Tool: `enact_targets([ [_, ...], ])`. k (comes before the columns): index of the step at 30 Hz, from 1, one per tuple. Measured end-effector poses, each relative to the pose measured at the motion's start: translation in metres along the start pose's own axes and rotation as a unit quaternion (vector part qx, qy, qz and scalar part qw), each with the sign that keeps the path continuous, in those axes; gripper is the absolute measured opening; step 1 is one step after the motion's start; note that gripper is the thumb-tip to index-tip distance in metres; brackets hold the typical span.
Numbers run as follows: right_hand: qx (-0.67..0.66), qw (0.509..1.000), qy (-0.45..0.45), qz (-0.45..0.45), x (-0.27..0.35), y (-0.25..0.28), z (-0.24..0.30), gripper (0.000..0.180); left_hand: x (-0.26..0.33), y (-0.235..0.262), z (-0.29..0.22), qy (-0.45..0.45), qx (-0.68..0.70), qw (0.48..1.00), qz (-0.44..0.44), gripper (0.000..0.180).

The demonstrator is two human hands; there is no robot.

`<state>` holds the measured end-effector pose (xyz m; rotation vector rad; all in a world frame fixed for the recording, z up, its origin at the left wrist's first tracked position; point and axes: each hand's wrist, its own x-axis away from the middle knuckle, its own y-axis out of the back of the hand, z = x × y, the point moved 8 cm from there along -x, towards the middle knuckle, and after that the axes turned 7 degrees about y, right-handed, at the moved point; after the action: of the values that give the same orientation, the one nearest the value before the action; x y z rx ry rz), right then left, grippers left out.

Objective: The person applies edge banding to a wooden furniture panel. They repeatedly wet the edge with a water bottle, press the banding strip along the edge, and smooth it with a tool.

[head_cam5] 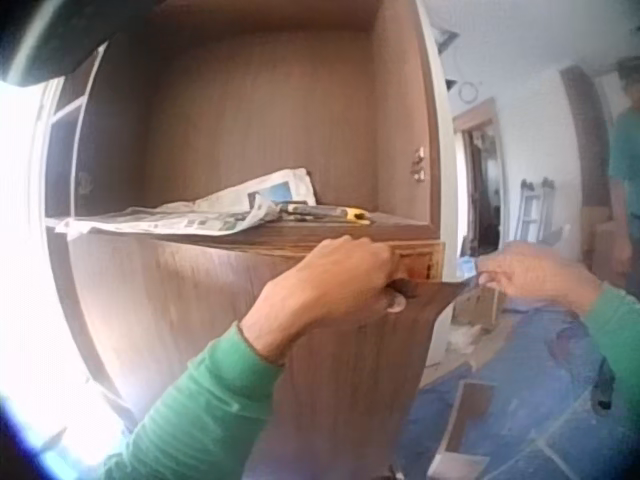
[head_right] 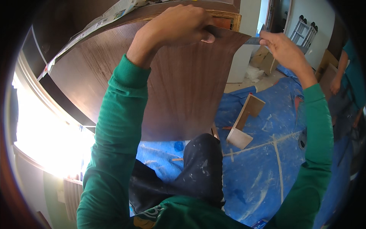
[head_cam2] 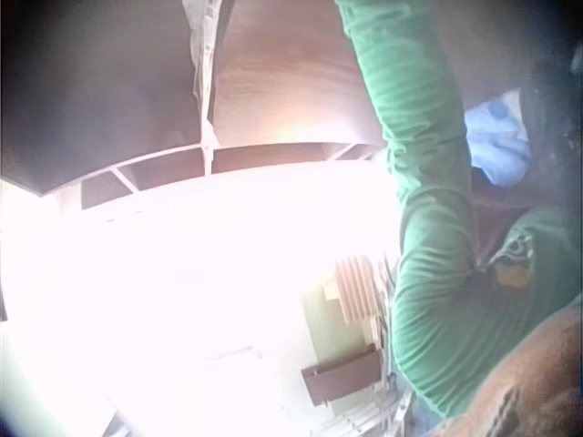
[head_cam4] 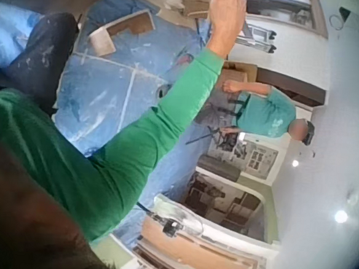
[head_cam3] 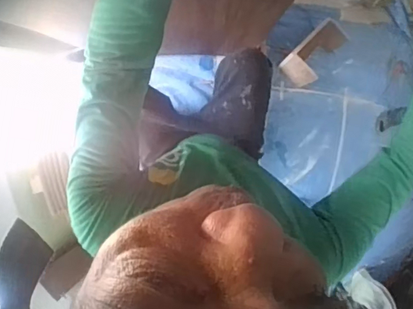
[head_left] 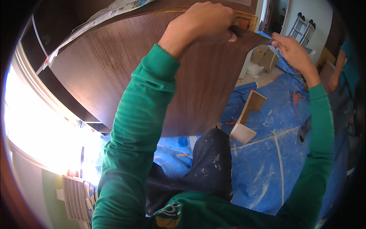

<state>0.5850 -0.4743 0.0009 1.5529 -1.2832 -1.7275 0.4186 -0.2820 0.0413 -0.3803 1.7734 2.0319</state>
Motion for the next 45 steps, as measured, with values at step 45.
enact_targets([
  [45, 0.183, 0.968, 0.154, 0.082, -0.097, 0.035, 0.116, 0.008, 0.078, 0.015, 0.068, 0.054, -0.031, 0.982, -0.178, 0.023],
])
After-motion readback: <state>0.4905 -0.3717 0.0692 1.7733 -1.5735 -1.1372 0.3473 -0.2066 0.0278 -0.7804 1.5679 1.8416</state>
